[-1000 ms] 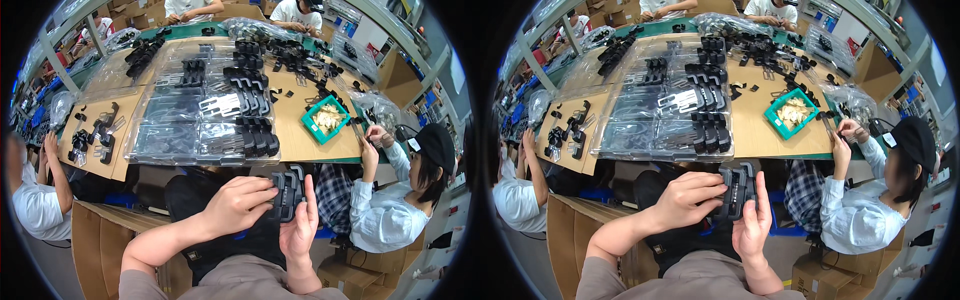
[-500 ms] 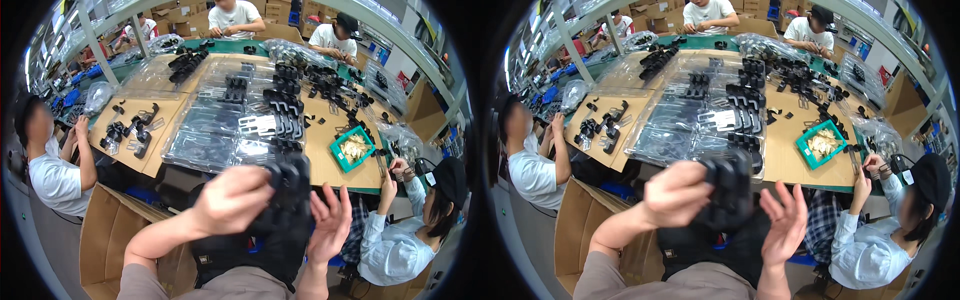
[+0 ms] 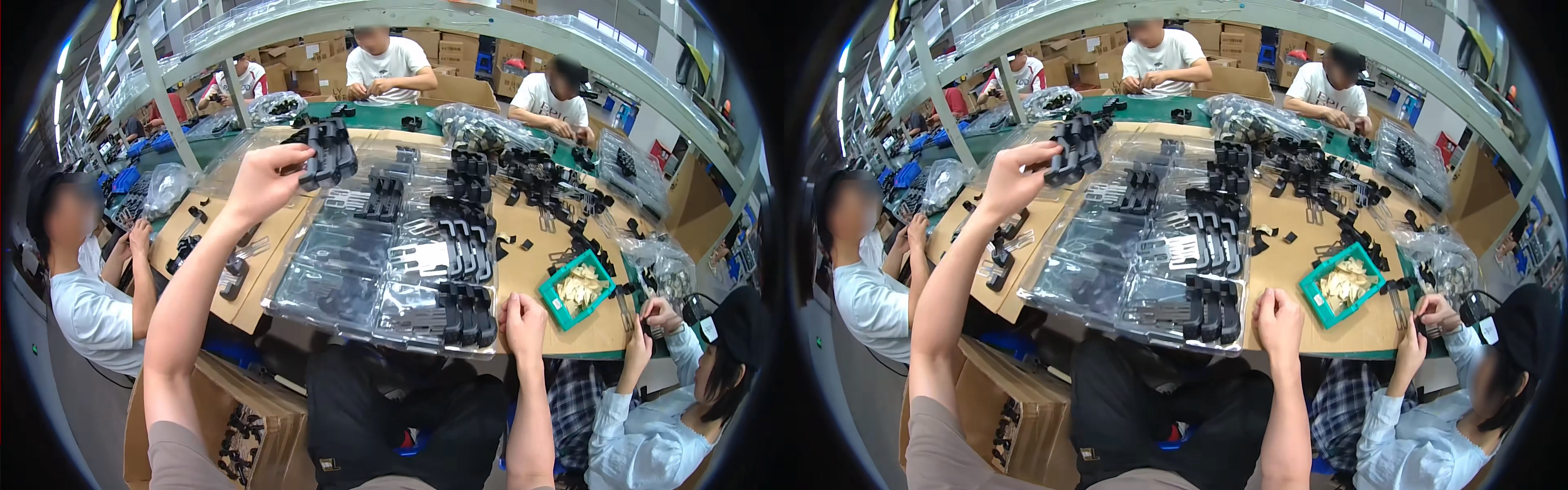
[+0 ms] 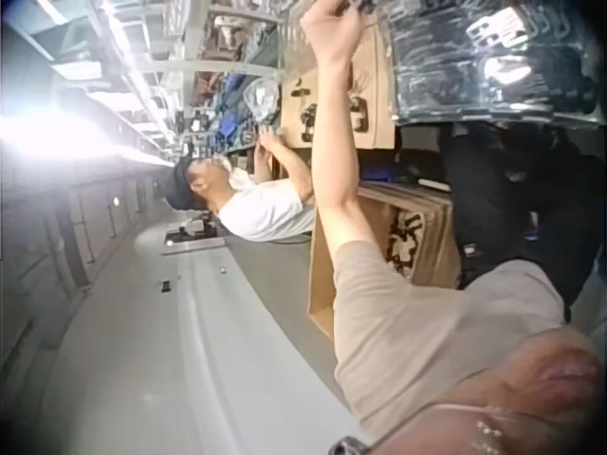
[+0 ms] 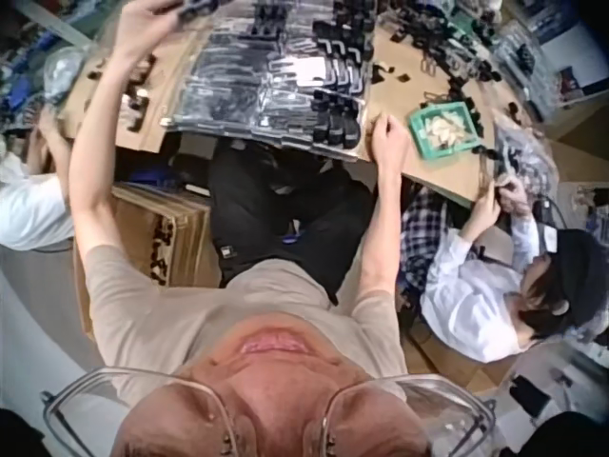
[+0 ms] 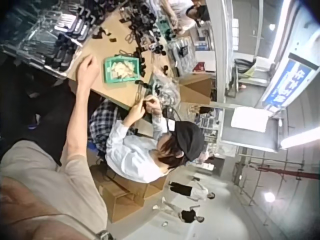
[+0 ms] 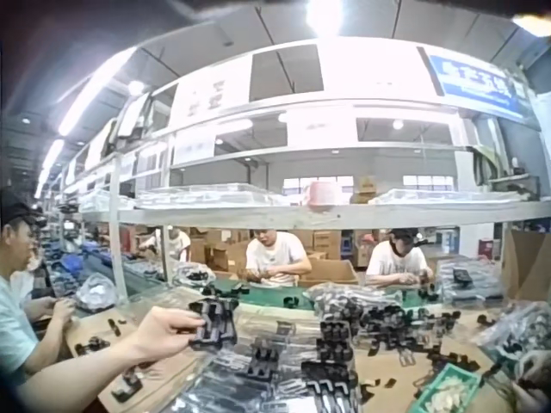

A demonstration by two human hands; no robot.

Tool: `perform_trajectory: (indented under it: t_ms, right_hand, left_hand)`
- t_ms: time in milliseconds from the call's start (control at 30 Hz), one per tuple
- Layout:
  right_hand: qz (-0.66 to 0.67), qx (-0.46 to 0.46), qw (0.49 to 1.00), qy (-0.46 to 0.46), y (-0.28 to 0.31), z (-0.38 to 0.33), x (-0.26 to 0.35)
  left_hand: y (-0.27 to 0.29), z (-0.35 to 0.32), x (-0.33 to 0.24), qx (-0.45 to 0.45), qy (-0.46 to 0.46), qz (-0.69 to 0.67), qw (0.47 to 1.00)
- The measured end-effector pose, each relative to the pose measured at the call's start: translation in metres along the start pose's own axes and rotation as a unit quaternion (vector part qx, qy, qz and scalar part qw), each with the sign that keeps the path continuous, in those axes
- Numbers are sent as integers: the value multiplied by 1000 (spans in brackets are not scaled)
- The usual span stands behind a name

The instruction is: Assembling plastic and metal components of a bracket assembly at a manufacturing station.

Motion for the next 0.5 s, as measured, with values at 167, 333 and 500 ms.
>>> perform_trajectory:
  t_ms: [167, 333, 500]
  right_hand:
    - [-126, -76, 987, 62, 1, -5, 13]
    - [-139, -73, 986, 54, -7, -8, 7]
    - [-133, -72, 986, 63, -5, -5, 12]
  left_hand:
    - [-38, 68, 57, 66, 1, 57, 996]
    - [-102, 114, 120, 163, 76, 89, 980]
    - [-150, 141, 182, 208, 94, 46, 973]
Point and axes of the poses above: each hand's wrist, its own z-axis towards the middle knuckle, its own y-axis out of the back of the hand, x = y × z, the point moved 9 cm from there along z, towards the middle knuckle, and after that the axes turned 13 degrees about -z, right-handed, at the moved point
